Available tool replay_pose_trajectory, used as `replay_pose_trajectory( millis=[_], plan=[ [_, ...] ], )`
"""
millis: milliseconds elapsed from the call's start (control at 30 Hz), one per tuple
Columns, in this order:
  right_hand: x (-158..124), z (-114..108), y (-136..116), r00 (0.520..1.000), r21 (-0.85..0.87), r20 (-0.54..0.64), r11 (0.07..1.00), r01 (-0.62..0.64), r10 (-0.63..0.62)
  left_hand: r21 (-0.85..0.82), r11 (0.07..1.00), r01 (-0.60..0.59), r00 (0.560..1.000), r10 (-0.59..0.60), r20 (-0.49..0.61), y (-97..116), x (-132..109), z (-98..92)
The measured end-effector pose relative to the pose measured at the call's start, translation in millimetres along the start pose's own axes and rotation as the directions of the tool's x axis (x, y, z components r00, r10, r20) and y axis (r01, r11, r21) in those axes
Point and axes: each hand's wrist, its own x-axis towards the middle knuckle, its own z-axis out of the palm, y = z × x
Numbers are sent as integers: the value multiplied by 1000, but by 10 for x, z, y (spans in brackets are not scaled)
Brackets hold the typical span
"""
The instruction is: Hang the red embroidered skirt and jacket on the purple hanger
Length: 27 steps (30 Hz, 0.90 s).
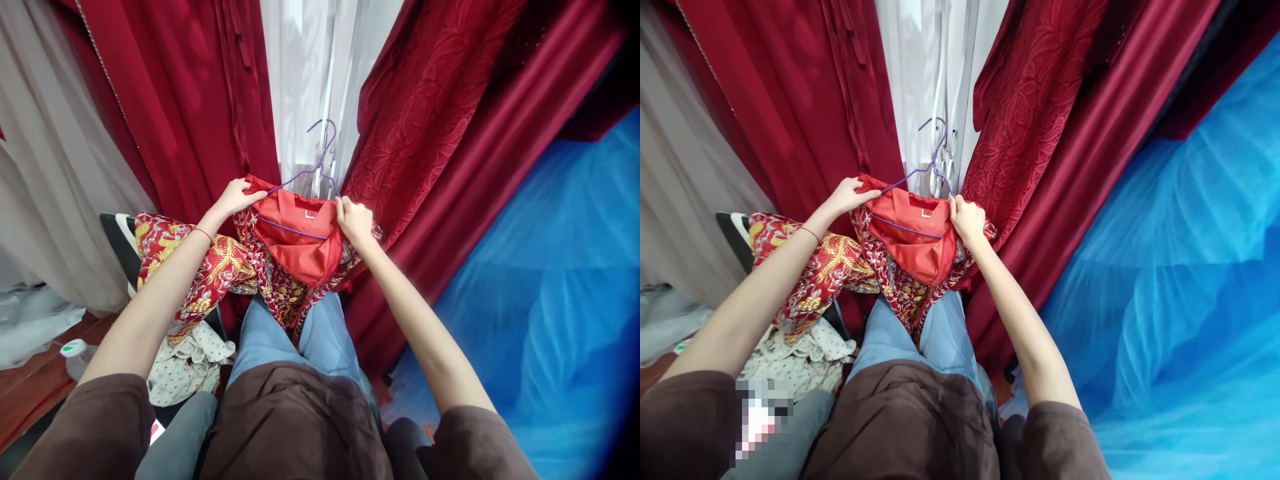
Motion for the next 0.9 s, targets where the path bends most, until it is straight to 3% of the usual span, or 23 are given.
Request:
replay_pose_trajectory(
  millis=[133, 267, 400, 467, 533, 600, 633, 733, 833, 900],
  plan=[
    [15, -3, 24, 1000, 27, 3, 1000, 4, -5, 124, 992, -33, 996, 42, -72, 38, -9, 86],
    [29, 5, 55, 1000, 72, -9, 997, 9, -8, 162, 986, -40, 997, 49, -54, -19, -29, 107],
    [84, 56, 194, 999, 246, -31, 968, 50, -44, 194, 979, -58, 991, 81, -108, -48, -69, 174],
    [151, 120, 344, 992, 443, -73, 888, 122, -100, 215, 974, -69, 985, 100, -139, -47, -72, 237],
    [246, 206, 556, 984, 645, -142, 744, 175, -108, 229, 970, -78, 981, 115, -155, -47, -56, 309],
    [347, 294, 819, 985, 757, -165, 634, 157, -47, 227, 970, -84, 981, 121, -152, -54, -30, 373],
    [389, 333, 962, 989, 770, -148, 626, 122, -10, 221, 972, -86, 982, 120, -145, -61, -16, 397],
    [426, 410, 1396, 996, 624, -71, 781, 8, 47, 191, 978, -79, 986, 105, -131, -91, 8, 424],
    [318, 437, 1785, 999, 234, 36, 972, -6, -3, 172, 982, -73, 986, 97, -135, -118, 1, 402],
    [207, 438, 2008, 994, 3, 100, 999, 35, -35, 169, 983, -73, 985, 98, -145, -125, -11, 384]
  ],
)
